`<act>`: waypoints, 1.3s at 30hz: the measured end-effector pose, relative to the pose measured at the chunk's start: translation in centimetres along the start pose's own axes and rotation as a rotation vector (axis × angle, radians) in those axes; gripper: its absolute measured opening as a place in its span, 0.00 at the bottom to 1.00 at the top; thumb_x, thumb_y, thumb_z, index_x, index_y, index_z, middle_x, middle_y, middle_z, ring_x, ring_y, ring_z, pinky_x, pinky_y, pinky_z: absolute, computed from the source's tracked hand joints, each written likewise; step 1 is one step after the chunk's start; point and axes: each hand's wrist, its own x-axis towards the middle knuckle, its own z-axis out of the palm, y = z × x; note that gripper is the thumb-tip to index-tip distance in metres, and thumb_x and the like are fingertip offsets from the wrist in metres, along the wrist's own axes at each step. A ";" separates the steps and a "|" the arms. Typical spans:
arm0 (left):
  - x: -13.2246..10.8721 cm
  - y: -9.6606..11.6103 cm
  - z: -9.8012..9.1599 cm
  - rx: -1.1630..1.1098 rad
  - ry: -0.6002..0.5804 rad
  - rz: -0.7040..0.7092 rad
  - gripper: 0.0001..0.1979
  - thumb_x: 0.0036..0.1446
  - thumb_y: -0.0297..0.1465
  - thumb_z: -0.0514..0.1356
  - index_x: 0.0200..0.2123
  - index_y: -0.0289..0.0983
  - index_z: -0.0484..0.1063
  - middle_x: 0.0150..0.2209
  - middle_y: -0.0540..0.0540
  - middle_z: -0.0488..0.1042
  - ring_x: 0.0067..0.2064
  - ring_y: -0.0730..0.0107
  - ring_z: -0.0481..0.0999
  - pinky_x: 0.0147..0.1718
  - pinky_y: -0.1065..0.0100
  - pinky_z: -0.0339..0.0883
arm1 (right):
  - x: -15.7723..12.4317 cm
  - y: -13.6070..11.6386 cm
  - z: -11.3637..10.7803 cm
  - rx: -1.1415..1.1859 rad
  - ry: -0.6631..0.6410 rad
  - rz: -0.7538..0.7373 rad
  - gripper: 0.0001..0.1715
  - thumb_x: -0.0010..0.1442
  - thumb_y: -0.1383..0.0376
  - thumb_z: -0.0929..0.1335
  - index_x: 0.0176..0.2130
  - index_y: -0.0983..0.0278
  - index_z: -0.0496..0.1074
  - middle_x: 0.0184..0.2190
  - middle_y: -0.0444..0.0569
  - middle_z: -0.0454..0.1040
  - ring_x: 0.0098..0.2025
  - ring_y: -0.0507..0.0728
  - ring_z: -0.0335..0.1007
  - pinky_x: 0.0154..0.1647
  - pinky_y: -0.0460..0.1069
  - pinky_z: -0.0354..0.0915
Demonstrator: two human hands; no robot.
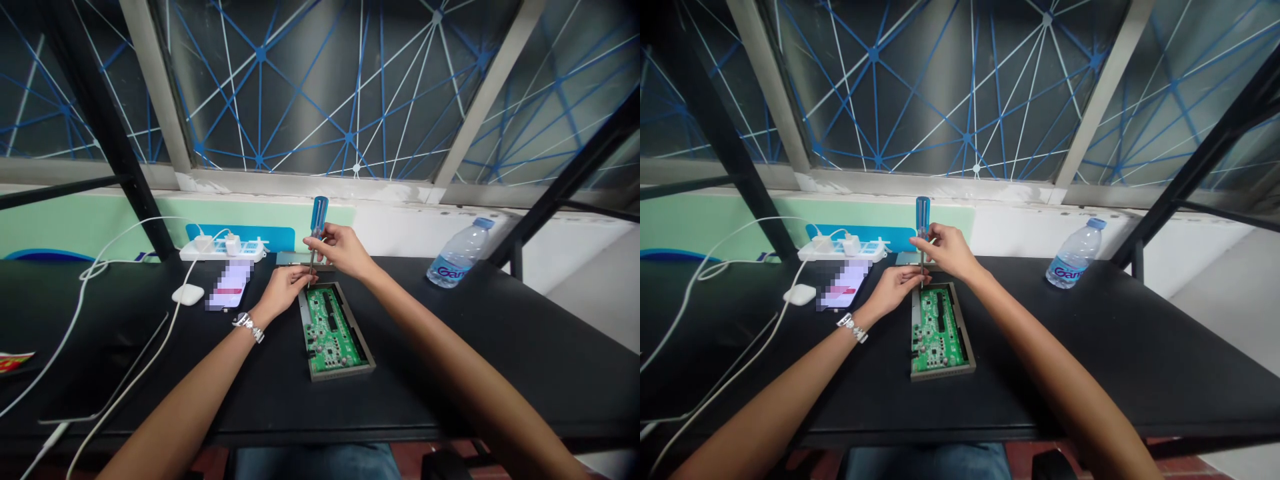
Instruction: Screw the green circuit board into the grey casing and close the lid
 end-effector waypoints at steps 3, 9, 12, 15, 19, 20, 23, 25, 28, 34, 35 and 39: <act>0.0 0.0 -0.1 0.005 0.009 0.012 0.14 0.57 0.35 0.62 0.41 0.31 0.77 0.40 0.38 0.81 0.43 0.57 0.81 0.46 0.60 0.73 | 0.2 -0.1 -0.2 0.123 -0.092 0.023 0.21 0.58 0.50 0.69 0.36 0.66 0.70 0.32 0.50 0.76 0.25 0.51 0.71 0.20 0.46 0.65; 0.1 0.0 0.1 0.044 0.071 0.010 0.10 0.55 0.33 0.63 0.36 0.31 0.78 0.36 0.39 0.82 0.39 0.57 0.82 0.43 0.60 0.74 | -0.1 -0.3 -0.2 0.080 -0.077 0.059 0.22 0.52 0.51 0.73 0.37 0.65 0.69 0.33 0.50 0.76 0.26 0.51 0.71 0.20 0.45 0.65; 0.2 -0.1 0.2 0.072 0.097 0.022 0.10 0.54 0.32 0.64 0.36 0.31 0.78 0.36 0.40 0.82 0.39 0.57 0.81 0.42 0.62 0.74 | -0.3 0.3 0.2 0.030 -0.053 0.099 0.22 0.48 0.52 0.76 0.30 0.64 0.69 0.25 0.47 0.74 0.25 0.52 0.71 0.21 0.46 0.65; 0.2 -0.4 0.2 0.083 0.105 0.032 0.10 0.55 0.32 0.64 0.37 0.32 0.78 0.36 0.41 0.82 0.39 0.58 0.81 0.41 0.63 0.74 | -0.3 1.0 0.4 0.075 -0.088 0.147 0.20 0.50 0.51 0.74 0.27 0.65 0.70 0.22 0.48 0.74 0.24 0.54 0.72 0.23 0.48 0.68; 0.3 -0.5 0.1 0.124 0.064 0.066 0.11 0.57 0.33 0.63 0.40 0.33 0.78 0.38 0.42 0.81 0.40 0.59 0.81 0.43 0.62 0.74 | -0.3 1.1 0.1 0.100 -0.127 0.140 0.18 0.52 0.53 0.73 0.28 0.65 0.72 0.23 0.49 0.76 0.25 0.55 0.74 0.27 0.50 0.71; 0.3 -0.4 0.1 0.131 0.038 0.086 0.11 0.58 0.33 0.62 0.42 0.33 0.77 0.40 0.41 0.81 0.42 0.59 0.80 0.45 0.62 0.73 | -0.3 1.1 0.0 0.107 -0.143 0.138 0.17 0.53 0.54 0.73 0.28 0.65 0.72 0.23 0.49 0.76 0.26 0.55 0.74 0.28 0.50 0.71; 0.4 -0.6 -0.1 0.113 -0.056 0.133 0.14 0.62 0.33 0.58 0.48 0.35 0.74 0.49 0.40 0.78 0.51 0.59 0.77 0.53 0.60 0.68 | -0.3 0.9 -0.2 0.126 -0.178 0.126 0.14 0.55 0.57 0.71 0.29 0.66 0.73 0.24 0.49 0.76 0.26 0.54 0.74 0.29 0.50 0.72; 0.5 -0.8 -0.3 0.091 -0.096 0.131 0.15 0.64 0.33 0.56 0.51 0.35 0.73 0.51 0.39 0.76 0.53 0.58 0.75 0.55 0.59 0.67 | -0.3 0.9 -0.3 0.127 -0.193 0.122 0.13 0.56 0.58 0.71 0.30 0.66 0.74 0.25 0.49 0.77 0.26 0.54 0.74 0.29 0.49 0.71; 0.6 -1.3 -0.4 0.074 -0.123 0.120 0.16 0.64 0.33 0.55 0.52 0.35 0.72 0.51 0.39 0.76 0.52 0.58 0.76 0.55 0.57 0.67 | -0.2 0.9 -0.5 0.107 -0.218 0.118 0.13 0.57 0.58 0.70 0.32 0.67 0.75 0.28 0.50 0.78 0.27 0.54 0.74 0.30 0.49 0.71; 0.8 -1.6 -0.4 0.031 -0.147 0.111 0.16 0.65 0.34 0.55 0.52 0.34 0.73 0.51 0.39 0.76 0.52 0.58 0.76 0.56 0.56 0.66 | -0.3 0.3 -0.7 0.077 -0.264 0.130 0.15 0.58 0.56 0.69 0.35 0.67 0.77 0.31 0.50 0.78 0.30 0.54 0.74 0.30 0.49 0.69; 0.8 -1.6 -0.4 0.022 -0.148 0.106 0.16 0.65 0.34 0.55 0.51 0.34 0.73 0.51 0.39 0.76 0.52 0.58 0.77 0.55 0.56 0.66 | -0.3 0.2 -0.7 0.072 -0.268 0.133 0.16 0.58 0.56 0.68 0.36 0.67 0.77 0.32 0.51 0.79 0.30 0.54 0.74 0.31 0.49 0.69; 0.6 -1.4 -0.3 0.036 -0.119 0.069 0.15 0.64 0.34 0.55 0.50 0.34 0.74 0.47 0.39 0.79 0.50 0.57 0.78 0.54 0.56 0.68 | -0.4 -0.1 -0.4 0.014 -0.246 0.067 0.15 0.59 0.58 0.68 0.36 0.68 0.76 0.35 0.52 0.79 0.36 0.56 0.75 0.36 0.50 0.69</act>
